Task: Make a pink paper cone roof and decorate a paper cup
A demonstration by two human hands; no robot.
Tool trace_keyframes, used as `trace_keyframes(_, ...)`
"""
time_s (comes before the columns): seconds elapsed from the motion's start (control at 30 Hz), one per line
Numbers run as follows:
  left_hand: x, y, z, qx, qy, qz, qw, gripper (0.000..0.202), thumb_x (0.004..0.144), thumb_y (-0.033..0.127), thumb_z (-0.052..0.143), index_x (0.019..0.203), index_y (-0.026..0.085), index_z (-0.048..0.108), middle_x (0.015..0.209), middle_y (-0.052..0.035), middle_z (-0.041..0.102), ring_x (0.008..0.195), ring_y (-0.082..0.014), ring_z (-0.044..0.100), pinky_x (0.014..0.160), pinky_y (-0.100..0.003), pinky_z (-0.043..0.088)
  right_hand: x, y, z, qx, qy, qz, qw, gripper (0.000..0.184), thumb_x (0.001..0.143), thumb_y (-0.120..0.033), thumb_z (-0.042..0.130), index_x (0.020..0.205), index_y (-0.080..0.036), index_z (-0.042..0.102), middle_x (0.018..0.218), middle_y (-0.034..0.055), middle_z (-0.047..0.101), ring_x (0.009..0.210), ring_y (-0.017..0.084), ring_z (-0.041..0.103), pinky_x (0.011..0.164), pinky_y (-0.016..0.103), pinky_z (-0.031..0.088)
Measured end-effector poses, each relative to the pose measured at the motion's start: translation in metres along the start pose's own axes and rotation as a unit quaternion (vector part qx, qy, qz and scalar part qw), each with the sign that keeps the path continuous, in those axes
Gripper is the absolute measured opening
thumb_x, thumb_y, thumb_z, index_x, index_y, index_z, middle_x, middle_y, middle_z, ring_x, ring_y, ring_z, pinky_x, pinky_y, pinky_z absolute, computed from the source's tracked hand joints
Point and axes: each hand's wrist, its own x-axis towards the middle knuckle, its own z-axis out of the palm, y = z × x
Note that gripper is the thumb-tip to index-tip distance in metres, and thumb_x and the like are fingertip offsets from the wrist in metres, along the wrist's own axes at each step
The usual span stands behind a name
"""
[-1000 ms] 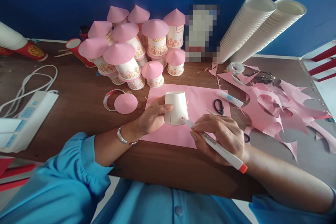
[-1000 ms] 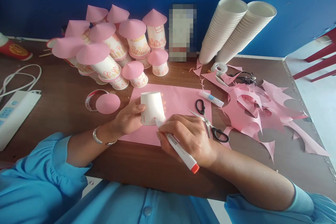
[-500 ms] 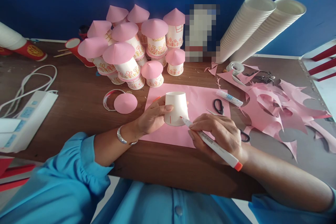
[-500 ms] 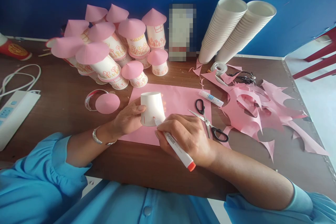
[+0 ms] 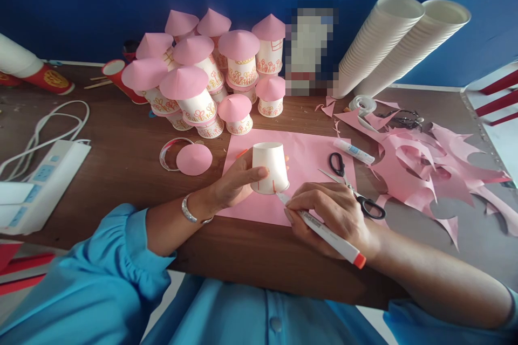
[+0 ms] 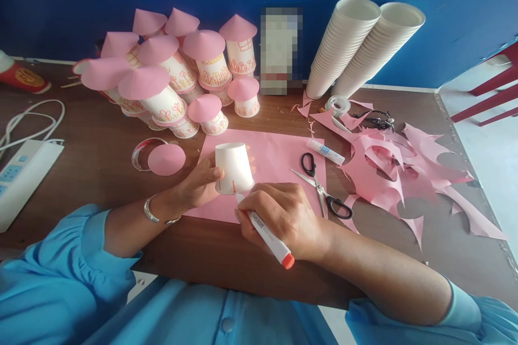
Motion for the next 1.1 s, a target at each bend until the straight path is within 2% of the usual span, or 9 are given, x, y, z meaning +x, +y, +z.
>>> trace_keyframes(0.1,-0.0005,0.0005,0.0012,-0.001,0.015,-0.006,1.0,0.05,0.079,0.05,0.087,0.115,0.017,0.073,0.101,-0.0105,0.076,0.089,-0.0234,0.071,0.075,-0.033,0.055,0.0002,0.0008,-0.0024,0.024,0.011,-0.02,0.999,0.02,0.091,-0.003,0.059,0.099,-0.021,0.057,0.068,-0.0029,0.065,0.056,0.012,0.064,0.051,0.024,0.051)
trace_keyframes(0.17,-0.0013,0.0016,0.0017,-0.018,0.027,-0.009,0.999,0.05,0.083,0.048,0.085,0.121,0.019,0.072,0.1,-0.0089,0.075,0.09,-0.0239,0.071,0.078,-0.035,0.056,-0.0001,0.0021,-0.0042,0.029,0.026,-0.022,0.999,0.021,0.091,-0.002,0.06,0.101,-0.021,0.057,0.067,-0.0023,0.064,0.055,0.013,0.065,0.051,0.025,0.051)
trace_keyframes(0.33,-0.0011,0.0039,0.0003,-0.035,0.032,-0.005,0.999,0.058,0.086,0.047,0.08,0.136,0.021,0.067,0.116,-0.0127,0.076,0.104,-0.0298,0.072,0.083,-0.04,0.059,-0.0005,0.0046,-0.0065,0.003,0.036,-0.011,0.999,0.02,0.09,-0.002,0.062,0.098,-0.02,0.057,0.067,-0.0005,0.065,0.055,0.015,0.067,0.05,0.026,0.051)
trace_keyframes(0.43,0.0,0.0044,-0.0008,-0.035,0.026,-0.01,0.999,0.055,0.085,0.047,0.08,0.132,0.019,0.07,0.123,-0.0154,0.075,0.11,-0.0322,0.071,0.085,-0.041,0.059,0.0002,0.0048,-0.0059,-0.005,0.041,-0.011,0.999,0.02,0.091,-0.002,0.062,0.098,-0.02,0.057,0.067,-0.0009,0.065,0.055,0.014,0.065,0.049,0.026,0.051)
trace_keyframes(0.7,-0.0003,0.0061,0.0012,-0.029,0.018,-0.008,0.999,0.046,0.087,0.045,0.076,0.124,0.018,0.074,0.123,-0.0153,0.076,0.113,-0.034,0.071,0.086,-0.042,0.058,-0.0014,0.0068,-0.0038,-0.011,0.044,-0.004,0.999,0.02,0.091,-0.001,0.064,0.097,-0.019,0.058,0.069,0.0006,0.067,0.057,0.015,0.067,0.052,0.027,0.052)
trace_keyframes(1.1,0.0,0.0037,-0.0002,-0.024,0.016,-0.016,0.999,0.048,0.085,0.046,0.078,0.124,0.019,0.075,0.125,-0.0154,0.076,0.116,-0.0353,0.071,0.087,-0.043,0.059,-0.0006,0.0061,-0.0032,-0.013,0.042,0.001,0.999,0.021,0.091,-0.002,0.064,0.099,-0.021,0.058,0.069,-0.0008,0.066,0.057,0.014,0.066,0.052,0.027,0.052)
